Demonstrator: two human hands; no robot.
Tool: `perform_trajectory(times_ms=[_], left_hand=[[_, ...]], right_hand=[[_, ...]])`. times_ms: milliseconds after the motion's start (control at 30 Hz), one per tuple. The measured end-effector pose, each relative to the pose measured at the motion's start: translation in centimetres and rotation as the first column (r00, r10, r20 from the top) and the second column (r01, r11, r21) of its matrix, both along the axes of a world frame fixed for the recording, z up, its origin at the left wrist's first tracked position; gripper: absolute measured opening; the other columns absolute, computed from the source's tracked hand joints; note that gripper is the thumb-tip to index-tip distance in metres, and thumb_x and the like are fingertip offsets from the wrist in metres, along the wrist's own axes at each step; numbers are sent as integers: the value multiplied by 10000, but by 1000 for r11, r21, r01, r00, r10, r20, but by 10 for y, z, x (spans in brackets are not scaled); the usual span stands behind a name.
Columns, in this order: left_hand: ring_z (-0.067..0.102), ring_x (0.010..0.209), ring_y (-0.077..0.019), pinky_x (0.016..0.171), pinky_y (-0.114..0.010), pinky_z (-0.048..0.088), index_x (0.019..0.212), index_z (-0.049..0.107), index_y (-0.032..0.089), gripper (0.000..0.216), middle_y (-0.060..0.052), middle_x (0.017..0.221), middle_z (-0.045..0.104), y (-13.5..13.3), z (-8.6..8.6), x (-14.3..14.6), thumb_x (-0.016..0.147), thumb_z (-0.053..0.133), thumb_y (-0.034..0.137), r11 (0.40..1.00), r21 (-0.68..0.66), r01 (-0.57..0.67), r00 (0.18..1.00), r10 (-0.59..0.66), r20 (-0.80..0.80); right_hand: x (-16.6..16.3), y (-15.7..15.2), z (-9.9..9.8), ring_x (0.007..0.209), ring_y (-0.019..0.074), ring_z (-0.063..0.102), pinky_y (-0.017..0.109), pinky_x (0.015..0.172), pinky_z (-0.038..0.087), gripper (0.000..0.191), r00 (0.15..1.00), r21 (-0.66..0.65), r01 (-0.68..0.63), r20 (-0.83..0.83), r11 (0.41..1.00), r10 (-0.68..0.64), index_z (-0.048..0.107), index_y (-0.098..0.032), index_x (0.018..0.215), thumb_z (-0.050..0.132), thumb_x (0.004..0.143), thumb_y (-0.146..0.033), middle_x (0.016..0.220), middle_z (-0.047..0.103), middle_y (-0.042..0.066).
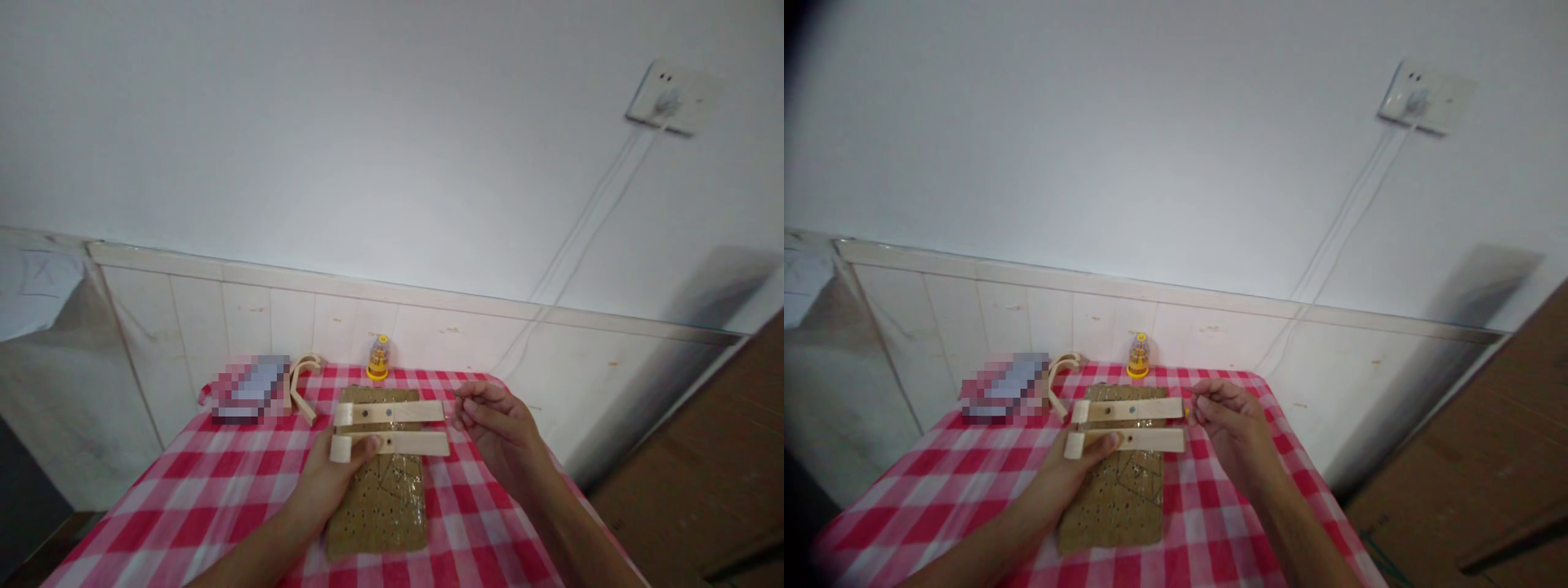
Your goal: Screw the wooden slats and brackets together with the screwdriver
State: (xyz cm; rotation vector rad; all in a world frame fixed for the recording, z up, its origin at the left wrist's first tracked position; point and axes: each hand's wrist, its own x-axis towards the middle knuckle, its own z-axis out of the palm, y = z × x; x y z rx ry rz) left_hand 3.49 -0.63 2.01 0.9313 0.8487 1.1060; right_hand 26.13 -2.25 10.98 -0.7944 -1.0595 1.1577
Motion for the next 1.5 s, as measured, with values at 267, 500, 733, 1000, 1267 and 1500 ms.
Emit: perform_trajectory(times_ms=[267, 500, 733, 1000, 1267, 1500], left_hand=[[749, 912, -304, 822, -413, 588, 1045, 694, 139, 627, -155, 1040, 782, 3, -4, -2, 620, 874, 562, 997, 13, -80, 996, 81, -35], [748, 938, -315, 854, -421, 589, 1047, 717, 136, 604, -159, 1053, 782, 5, 4, -2, 628, 875, 541, 994, 67, -86, 996, 87, 0], [741, 957, -316, 880, -412, 584, 1005, 707, 122, 584, -164, 1057, 781, 1, 15, -2, 625, 876, 532, 991, 98, -86, 995, 90, -36], [734, 1008, -327, 907, -416, 581, 1041, 726, 121, 547, -158, 1084, 783, 2, 16, -3, 687, 837, 522, 985, 159, -61, 990, 81, -118], [733, 1030, -307, 947, -403, 574, 1086, 725, 128, 492, -145, 1139, 775, 1, 14, -4, 743, 805, 471, 981, 193, -28, 990, 54, -134], [738, 1021, -314, 917, -403, 586, 1064, 724, 122, 500, -160, 1139, 773, 0, 15, -4, 723, 817, 476, 982, 180, -59, 986, 86, -142]], right_hand=[[-20, -10, -10, 538, 123, 529, 282, 536, 483, 204, 997, 10, -13, 72, 1000, 12, 796, -227, 815, 895, 687, -351, 630, 642, -8], [-41, -36, -37, 739, 198, 681, 320, 652, 558, 104, 716, 443, 88, 595, 892, -366, 702, -270, 913, 613, 938, -222, 818, 715, 28], [-62, -46, -69, 857, 193, 707, 314, 765, 623, 264, 550, 589, -65, 695, 805, -464, 608, -273, 1132, 511, 968, -91, 958, 709, 50], [-57, -54, -71, 1121, 267, 692, 413, 968, 616, 514, 403, 696, -132, 689, 706, -603, 502, -225, 1436, 506, 958, -36, 1201, 706, 125], [-51, -50, -59, 933, 263, 713, 430, 828, 631, 299, 217, 808, -293, 577, 512, -787, 657, -63, 1203, 449, 989, -50, 1000, 754, 172], [-50, -51, -56, 1011, 258, 693, 400, 884, 623, 299, 198, 751, -348, 644, 561, -739, 637, -38, 1207, 420, 1001, -38, 1052, 738, 186]])
